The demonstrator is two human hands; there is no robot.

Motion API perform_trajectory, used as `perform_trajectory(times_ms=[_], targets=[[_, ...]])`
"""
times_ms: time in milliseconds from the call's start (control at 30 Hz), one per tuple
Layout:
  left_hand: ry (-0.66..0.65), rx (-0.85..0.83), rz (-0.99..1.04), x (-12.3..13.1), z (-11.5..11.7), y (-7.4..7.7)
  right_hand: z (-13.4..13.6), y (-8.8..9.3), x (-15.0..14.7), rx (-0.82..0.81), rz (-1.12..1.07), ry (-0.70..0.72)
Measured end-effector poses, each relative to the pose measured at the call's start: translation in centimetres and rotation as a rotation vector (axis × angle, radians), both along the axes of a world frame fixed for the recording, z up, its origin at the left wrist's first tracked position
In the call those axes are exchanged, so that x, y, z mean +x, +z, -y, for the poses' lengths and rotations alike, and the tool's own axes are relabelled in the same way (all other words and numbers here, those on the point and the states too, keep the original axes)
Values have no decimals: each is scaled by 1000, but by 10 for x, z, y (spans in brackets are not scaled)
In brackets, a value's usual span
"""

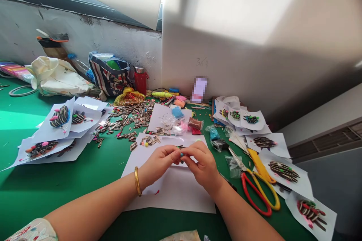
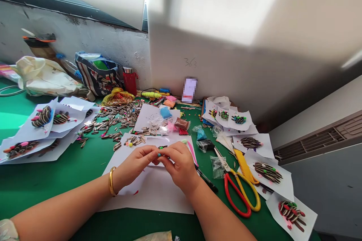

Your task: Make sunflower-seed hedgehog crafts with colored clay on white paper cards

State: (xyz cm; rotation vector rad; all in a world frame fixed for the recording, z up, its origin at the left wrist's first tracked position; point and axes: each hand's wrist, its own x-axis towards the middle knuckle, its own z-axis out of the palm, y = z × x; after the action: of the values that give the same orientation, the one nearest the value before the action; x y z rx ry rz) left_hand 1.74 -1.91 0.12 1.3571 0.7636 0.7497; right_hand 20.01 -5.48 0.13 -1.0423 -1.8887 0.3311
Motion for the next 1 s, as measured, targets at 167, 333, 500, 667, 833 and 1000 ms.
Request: perform_trajectory(times_ms=[167,333,500,667,833,1000], targets=[[4,35,-19,0,0,-2,-1,-2,2,13,-20,22],[0,79,-66,-1,-1,0,-2,0,5,-3,-10,46],[113,73,-55,-4,-6,4,-9,2,17,-19,-80,-105],[220,62,-62,-8,-15,5,-20,-7,31,-152,-91,-278],[240,103,-86,-11,-24,-1,-25,-14,35,-230,16,-231],[242,188,-152,-13,-31,-9,-29,-15,39,-252,206,-199]])
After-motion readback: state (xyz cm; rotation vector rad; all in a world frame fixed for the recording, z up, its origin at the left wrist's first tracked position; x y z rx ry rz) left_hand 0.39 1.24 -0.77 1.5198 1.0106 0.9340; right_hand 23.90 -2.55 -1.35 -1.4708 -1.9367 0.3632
